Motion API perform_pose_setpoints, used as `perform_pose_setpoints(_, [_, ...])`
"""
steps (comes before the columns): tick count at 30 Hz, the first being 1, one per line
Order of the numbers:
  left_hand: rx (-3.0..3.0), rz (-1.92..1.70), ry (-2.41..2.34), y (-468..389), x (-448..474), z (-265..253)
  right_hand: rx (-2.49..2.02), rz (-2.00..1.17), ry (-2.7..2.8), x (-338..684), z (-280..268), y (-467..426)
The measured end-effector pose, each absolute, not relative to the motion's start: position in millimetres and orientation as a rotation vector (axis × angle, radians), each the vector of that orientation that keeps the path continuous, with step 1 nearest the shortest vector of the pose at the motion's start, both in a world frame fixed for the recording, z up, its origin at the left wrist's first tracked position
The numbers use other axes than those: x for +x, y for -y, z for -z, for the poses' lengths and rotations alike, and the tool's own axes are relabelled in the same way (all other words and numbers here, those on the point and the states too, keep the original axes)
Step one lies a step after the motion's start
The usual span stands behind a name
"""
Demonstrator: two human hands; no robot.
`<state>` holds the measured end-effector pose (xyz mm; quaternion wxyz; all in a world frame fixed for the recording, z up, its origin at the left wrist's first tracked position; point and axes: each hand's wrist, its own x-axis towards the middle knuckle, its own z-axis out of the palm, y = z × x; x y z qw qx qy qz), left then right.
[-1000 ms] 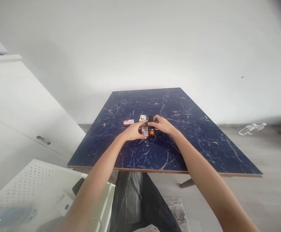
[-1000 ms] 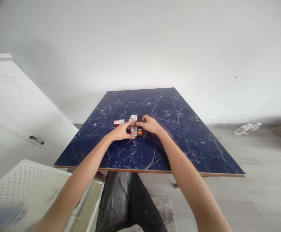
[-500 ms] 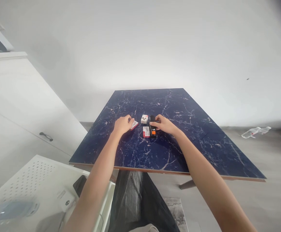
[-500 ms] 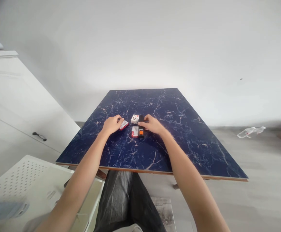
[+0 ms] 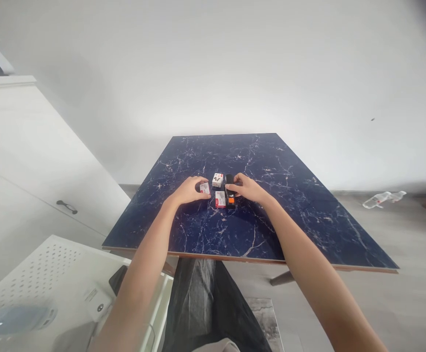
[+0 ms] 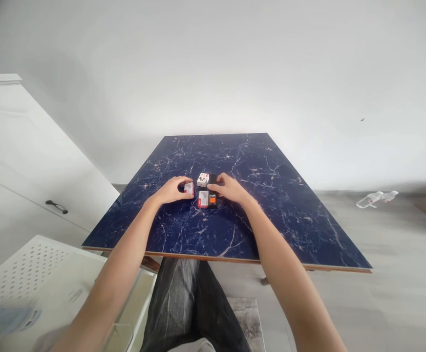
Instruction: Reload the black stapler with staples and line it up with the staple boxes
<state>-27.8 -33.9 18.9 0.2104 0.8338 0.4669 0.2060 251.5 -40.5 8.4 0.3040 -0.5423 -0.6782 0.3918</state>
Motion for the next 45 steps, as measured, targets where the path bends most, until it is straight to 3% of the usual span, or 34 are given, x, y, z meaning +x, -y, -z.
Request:
perform_pose_setpoints(4, [2.334, -0.729, -1.178, 45, -2, -19, -1.43, -1.008, 1.811, 251, -9, 41])
perform_pose_setpoints(13, [2.328, -0.441, -1.121, 56, 9, -21, -1.407, -0.999, 1.844, 253, -8, 41])
perform_pose_setpoints(45, [2.43, -0.515, -1.067, 59, 16, -12, -1.404, -0.959, 1.87, 254, -7, 40])
